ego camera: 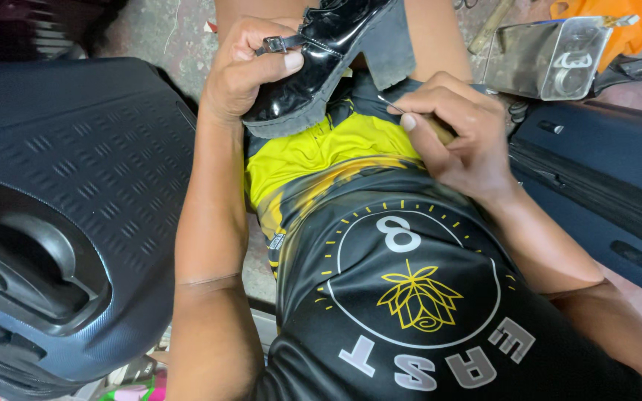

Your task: The person sews a black patent leather shoe using a needle and thread. They repeatedly pass the needle through the shoe's upper near the strap and pull the thread to secure stitches.

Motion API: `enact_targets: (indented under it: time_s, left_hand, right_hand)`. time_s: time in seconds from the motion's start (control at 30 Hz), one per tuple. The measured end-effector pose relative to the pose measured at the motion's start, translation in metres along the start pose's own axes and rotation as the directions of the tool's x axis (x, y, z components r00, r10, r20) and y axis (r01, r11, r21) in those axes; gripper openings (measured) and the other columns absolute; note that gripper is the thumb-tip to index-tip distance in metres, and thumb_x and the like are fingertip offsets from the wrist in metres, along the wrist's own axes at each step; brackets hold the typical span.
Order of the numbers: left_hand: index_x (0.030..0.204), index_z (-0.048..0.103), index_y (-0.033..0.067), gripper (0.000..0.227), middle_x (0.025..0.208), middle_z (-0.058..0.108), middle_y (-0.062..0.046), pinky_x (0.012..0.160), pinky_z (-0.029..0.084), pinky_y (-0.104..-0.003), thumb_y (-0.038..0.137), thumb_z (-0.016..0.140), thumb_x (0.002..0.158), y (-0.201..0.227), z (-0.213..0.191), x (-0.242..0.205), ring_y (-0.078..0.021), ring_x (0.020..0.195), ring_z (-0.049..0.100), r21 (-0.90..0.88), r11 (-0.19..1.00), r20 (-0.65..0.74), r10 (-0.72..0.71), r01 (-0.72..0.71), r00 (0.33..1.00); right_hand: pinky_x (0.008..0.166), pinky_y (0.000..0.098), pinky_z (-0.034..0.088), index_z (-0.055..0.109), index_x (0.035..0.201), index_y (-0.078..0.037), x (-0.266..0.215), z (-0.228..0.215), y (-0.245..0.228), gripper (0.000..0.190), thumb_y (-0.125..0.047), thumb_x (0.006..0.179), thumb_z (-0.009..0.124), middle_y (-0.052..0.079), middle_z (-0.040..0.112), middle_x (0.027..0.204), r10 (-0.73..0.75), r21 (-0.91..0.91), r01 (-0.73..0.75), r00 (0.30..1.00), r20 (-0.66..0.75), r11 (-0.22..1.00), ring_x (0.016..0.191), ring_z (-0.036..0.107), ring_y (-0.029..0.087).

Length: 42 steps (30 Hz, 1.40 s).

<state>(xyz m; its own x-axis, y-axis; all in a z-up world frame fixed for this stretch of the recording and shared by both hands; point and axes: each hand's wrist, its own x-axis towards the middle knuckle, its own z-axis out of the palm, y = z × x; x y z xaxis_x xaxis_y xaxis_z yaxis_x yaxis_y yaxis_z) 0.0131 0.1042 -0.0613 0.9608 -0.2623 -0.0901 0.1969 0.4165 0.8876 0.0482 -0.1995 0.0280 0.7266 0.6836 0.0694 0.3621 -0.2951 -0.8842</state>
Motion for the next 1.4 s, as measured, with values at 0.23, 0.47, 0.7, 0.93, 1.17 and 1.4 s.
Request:
enact_targets:
  time_s: [0.23,0.47,0.7,0.93,1.17,1.4]
  left_hand:
    - [0.096,0.067,-0.0099,0.021,0.102,0.066,-0.008,0.08,0.041,-0.025,0.011,0.067,0.094,0.003,0.008,-0.006,-0.0118,0.088,0.056,0.029,0.999,0.014,0.032,-0.032,0.999]
    - [0.105,0.068,-0.0107,0.025,0.11,0.07,-0.012,0.088,0.045,-0.026,0.011,0.066,0.093,0.014,0.021,-0.006,-0.0142,0.095,0.061,0.025,0.997,0.05,0.074,-0.075,0.996]
    - [0.11,0.069,-0.0119,0.028,0.116,0.07,-0.014,0.091,0.047,-0.027,0.011,0.067,0.094,0.01,0.029,-0.008,-0.0157,0.099,0.063,-0.016,0.998,0.027,0.064,-0.064,0.998]
    - [0.095,0.065,-0.0112,0.023,0.102,0.066,-0.009,0.08,0.042,-0.026,0.012,0.067,0.093,0.013,0.036,-0.011,-0.0118,0.087,0.054,0.045,0.997,-0.015,0.062,-0.061,0.998]
    - [0.103,0.068,-0.0093,0.019,0.103,0.063,-0.005,0.078,0.04,-0.027,0.009,0.068,0.097,0.011,0.047,-0.01,-0.0096,0.088,0.053,0.131,0.991,-0.035,0.029,-0.024,0.999]
    - [0.108,0.071,-0.0049,0.015,0.094,0.055,0.001,0.071,0.036,-0.024,0.007,0.07,0.099,0.006,0.056,-0.013,-0.0054,0.082,0.048,0.235,0.97,-0.063,-0.048,0.062,0.997]
  right_hand:
    - [0.066,0.0314,0.051,0.073,0.124,-0.004,0.011,-0.007,-0.036,0.031,0.006,0.096,0.069,0.009,0.066,0.087,-0.032,-0.193,0.05,0.995,0.098,0.98,0.072,0.065,0.019]
    - [0.071,0.035,0.053,0.068,0.132,-0.006,0.018,0.002,-0.044,0.04,0.006,0.094,0.069,0.01,0.064,0.092,-0.08,-0.239,0.114,0.986,0.147,0.964,0.077,0.066,0.024]
    - [0.069,0.0356,0.053,0.068,0.131,-0.005,0.019,0.004,-0.04,0.039,0.008,0.094,0.067,0.01,0.063,0.091,-0.093,-0.245,0.133,0.981,0.169,0.96,0.076,0.065,0.025]
    - [0.07,0.0354,0.053,0.068,0.132,-0.005,0.019,0.003,-0.039,0.04,0.008,0.094,0.067,0.009,0.063,0.092,-0.099,-0.258,0.145,0.978,0.183,0.955,0.077,0.065,0.024]
    - [0.068,0.0354,0.052,0.069,0.13,-0.006,0.014,-0.003,-0.033,0.039,0.008,0.094,0.063,0.009,0.064,0.092,-0.019,-0.264,0.069,0.982,0.188,0.962,0.075,0.065,0.024]
    - [0.061,0.0356,0.05,0.072,0.126,-0.006,0.01,-0.006,-0.016,0.034,0.003,0.095,0.063,0.01,0.064,0.087,0.078,-0.243,-0.024,0.973,0.216,0.97,0.065,0.062,0.023]
